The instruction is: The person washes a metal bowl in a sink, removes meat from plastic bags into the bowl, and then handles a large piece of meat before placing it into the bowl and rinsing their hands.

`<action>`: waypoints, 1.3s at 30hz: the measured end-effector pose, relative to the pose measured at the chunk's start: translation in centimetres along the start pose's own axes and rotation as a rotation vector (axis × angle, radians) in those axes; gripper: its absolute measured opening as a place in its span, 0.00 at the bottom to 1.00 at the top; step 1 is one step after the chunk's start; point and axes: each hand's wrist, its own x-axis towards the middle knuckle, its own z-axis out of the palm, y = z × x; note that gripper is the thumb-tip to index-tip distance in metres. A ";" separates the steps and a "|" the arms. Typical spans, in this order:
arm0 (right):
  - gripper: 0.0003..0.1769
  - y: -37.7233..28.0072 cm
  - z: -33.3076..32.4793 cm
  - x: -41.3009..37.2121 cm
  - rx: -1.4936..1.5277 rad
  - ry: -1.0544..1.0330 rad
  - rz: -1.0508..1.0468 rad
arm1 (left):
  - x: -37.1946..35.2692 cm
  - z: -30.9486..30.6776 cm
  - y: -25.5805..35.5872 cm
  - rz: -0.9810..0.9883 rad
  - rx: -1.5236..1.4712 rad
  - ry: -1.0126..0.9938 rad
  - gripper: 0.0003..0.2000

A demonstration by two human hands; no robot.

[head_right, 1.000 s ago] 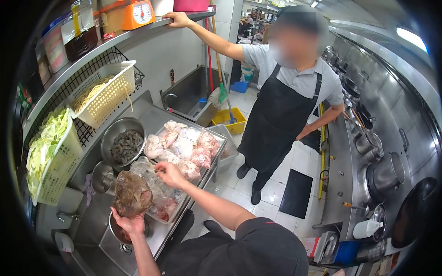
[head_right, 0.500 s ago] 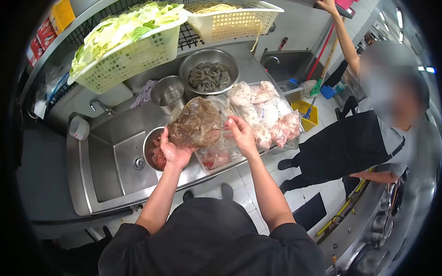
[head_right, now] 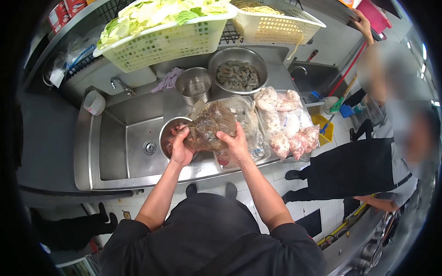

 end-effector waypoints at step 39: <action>0.24 0.7 7.1 3.8 -0.045 -0.284 0.073 | -3.5 -3.8 6.5 0.267 -0.048 0.169 0.19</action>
